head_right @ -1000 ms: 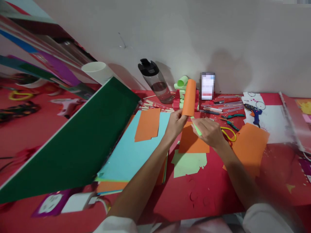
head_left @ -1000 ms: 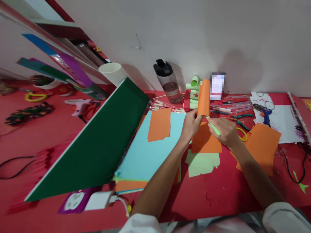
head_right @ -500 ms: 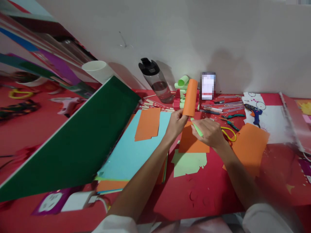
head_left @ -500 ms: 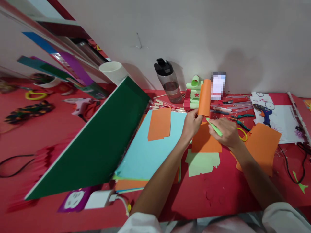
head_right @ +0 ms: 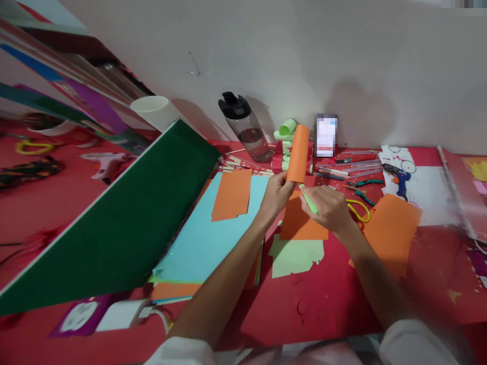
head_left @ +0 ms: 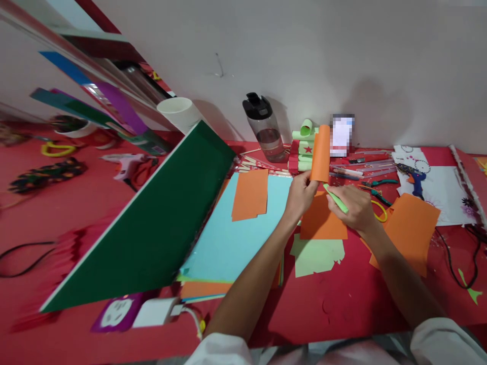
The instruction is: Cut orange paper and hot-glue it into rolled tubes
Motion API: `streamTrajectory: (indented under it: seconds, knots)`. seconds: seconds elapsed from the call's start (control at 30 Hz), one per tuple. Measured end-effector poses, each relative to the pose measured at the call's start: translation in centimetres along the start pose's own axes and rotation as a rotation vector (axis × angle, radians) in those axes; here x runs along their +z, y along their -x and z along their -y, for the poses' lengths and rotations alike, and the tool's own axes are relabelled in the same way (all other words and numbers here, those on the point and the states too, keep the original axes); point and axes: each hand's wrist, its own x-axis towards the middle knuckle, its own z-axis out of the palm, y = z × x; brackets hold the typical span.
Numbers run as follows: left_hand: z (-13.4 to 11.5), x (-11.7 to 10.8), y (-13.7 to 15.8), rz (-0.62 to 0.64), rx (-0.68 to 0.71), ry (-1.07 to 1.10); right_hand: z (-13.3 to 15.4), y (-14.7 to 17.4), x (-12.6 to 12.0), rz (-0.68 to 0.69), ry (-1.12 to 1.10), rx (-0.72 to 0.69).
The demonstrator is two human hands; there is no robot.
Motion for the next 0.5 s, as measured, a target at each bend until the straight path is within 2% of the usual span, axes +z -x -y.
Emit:
streamTrajectory:
  seconds: [0.13, 0.27, 0.37, 0.5]
  knots:
    - [0.1, -0.1, -0.1, -0.004, 0.004, -0.005, 0.2, -0.3, -0.7, -0.072, -0.065, -0.032]
    - [0.1, -0.1, -0.3, 0.024, -0.026, 0.04, 0.1, -0.2, -1.9, -0.246, -0.164, 0.031]
    - [0.0, -0.3, -0.3, 0.158, -0.078, 0.112, -0.4, -0.4, -2.7, -0.36, -0.251, 0.148]
    - [-0.3, -0.5, 0.0, 0.421, -0.119, 0.115, -2.1, -0.9, -3.0, -0.387, -0.292, 0.366]
